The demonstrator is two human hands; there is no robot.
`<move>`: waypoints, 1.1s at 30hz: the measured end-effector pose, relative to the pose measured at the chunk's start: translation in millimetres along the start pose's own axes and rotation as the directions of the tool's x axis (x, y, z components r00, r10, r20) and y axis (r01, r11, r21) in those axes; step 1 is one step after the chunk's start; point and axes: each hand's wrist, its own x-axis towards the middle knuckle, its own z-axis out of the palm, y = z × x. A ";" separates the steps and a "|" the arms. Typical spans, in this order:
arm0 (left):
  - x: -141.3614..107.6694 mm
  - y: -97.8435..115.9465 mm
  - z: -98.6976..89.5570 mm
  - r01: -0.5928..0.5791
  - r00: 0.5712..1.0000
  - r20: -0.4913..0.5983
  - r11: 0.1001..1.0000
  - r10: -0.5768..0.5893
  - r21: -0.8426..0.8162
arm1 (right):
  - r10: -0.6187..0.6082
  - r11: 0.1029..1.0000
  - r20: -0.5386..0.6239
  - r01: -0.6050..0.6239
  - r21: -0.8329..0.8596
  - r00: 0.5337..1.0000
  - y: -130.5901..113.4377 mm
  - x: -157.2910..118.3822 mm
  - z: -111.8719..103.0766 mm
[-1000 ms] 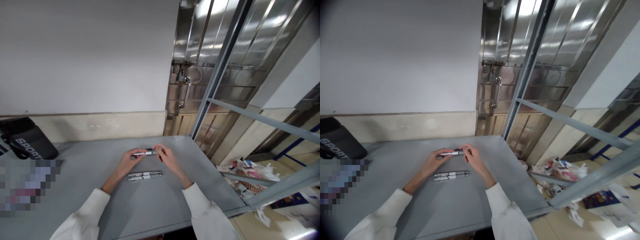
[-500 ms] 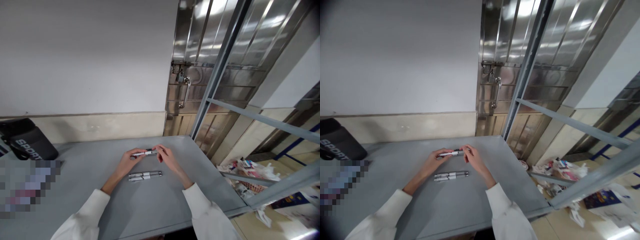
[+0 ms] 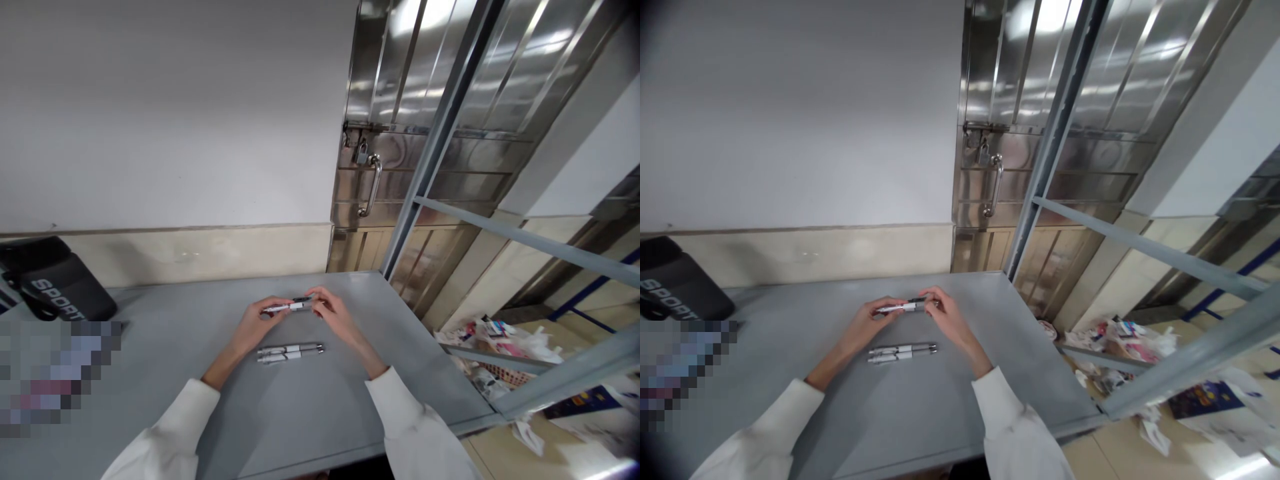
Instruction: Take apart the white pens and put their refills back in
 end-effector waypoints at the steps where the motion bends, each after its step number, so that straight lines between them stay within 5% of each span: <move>1: 0.0 -0.3 0.1 -0.003 1.000 0.003 1.000 0.003 -0.003 | -0.002 1.000 -0.003 0.002 -0.013 1.000 0.0 0.1 0.1; 20: -0.2 0.1 0.7 0.029 1.000 0.001 1.000 -0.029 -0.006 | 0.000 0.996 -0.013 -0.001 -0.084 1.000 -1.5 -0.2 0.0; 27: -3.5 1.2 0.5 -0.019 1.000 -0.023 0.999 0.020 0.047 | -0.021 0.997 0.044 0.024 -0.077 0.999 -6.8 -0.6 -0.8; 33: 1.2 4.5 0.4 0.053 0.998 -0.027 0.989 -0.057 -0.137 | 0.017 0.999 0.171 -0.024 0.041 0.985 -0.3 -2.5 7.4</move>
